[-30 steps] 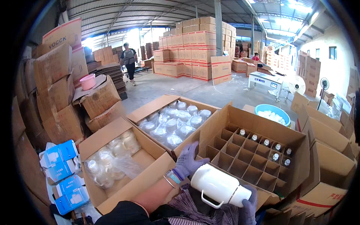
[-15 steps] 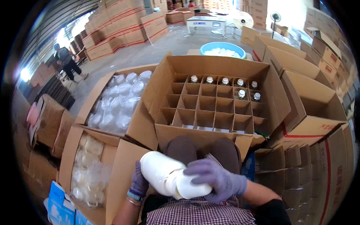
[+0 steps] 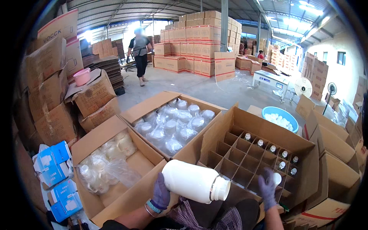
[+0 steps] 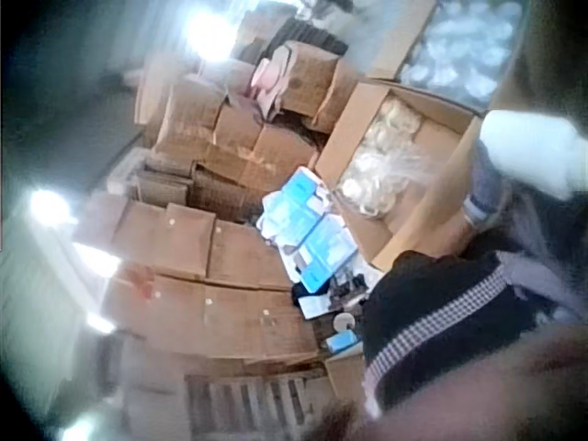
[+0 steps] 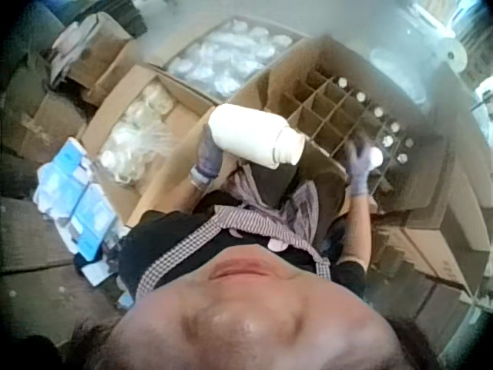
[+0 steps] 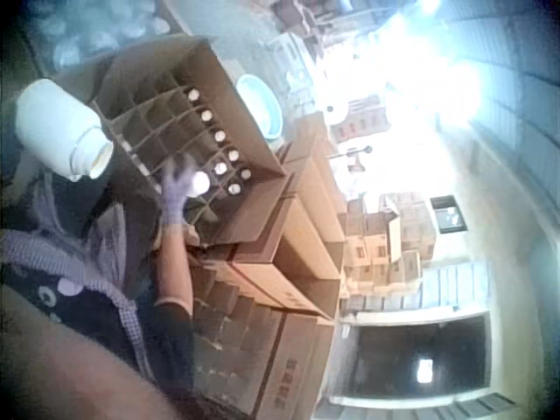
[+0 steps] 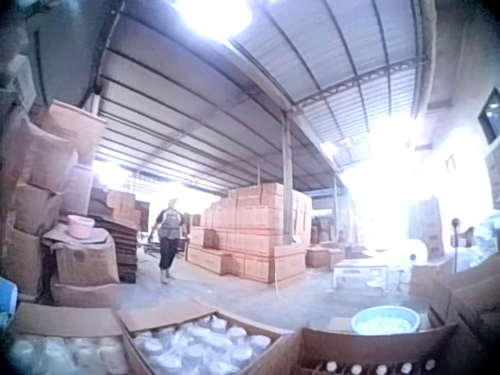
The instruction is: The person assembles white ceramic pitchers by screwing on lids and attaching handles. They then wrap each pitcher in a clear plastic bag and place it into a cardboard box with dividers. The process is repeated for multiple units in a warehouse setting.
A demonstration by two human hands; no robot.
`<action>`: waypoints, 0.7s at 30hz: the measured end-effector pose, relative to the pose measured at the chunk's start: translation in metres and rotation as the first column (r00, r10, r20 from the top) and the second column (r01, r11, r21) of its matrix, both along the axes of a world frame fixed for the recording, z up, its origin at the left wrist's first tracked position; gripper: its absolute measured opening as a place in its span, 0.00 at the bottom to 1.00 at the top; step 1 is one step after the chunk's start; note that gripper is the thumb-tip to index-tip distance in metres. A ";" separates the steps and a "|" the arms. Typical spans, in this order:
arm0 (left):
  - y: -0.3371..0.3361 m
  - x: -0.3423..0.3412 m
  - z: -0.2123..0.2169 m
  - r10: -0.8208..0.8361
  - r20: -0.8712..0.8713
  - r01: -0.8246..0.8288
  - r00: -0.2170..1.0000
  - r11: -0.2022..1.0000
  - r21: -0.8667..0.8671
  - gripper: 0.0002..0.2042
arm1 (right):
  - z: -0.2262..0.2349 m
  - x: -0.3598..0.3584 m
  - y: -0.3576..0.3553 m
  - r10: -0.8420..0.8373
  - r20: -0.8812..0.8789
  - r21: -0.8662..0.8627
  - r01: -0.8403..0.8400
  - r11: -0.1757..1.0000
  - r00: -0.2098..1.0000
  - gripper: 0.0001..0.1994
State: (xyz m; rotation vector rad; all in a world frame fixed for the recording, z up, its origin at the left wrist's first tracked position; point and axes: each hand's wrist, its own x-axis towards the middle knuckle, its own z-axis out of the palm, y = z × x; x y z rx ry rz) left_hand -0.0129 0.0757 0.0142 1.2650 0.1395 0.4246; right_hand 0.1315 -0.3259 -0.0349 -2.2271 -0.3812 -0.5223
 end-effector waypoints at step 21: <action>-0.057 -0.004 -0.056 0.133 -0.076 -0.078 0.988 0.862 0.501 0.24 | 0.029 -0.155 0.052 0.486 -0.462 0.779 0.077 0.622 0.742 0.39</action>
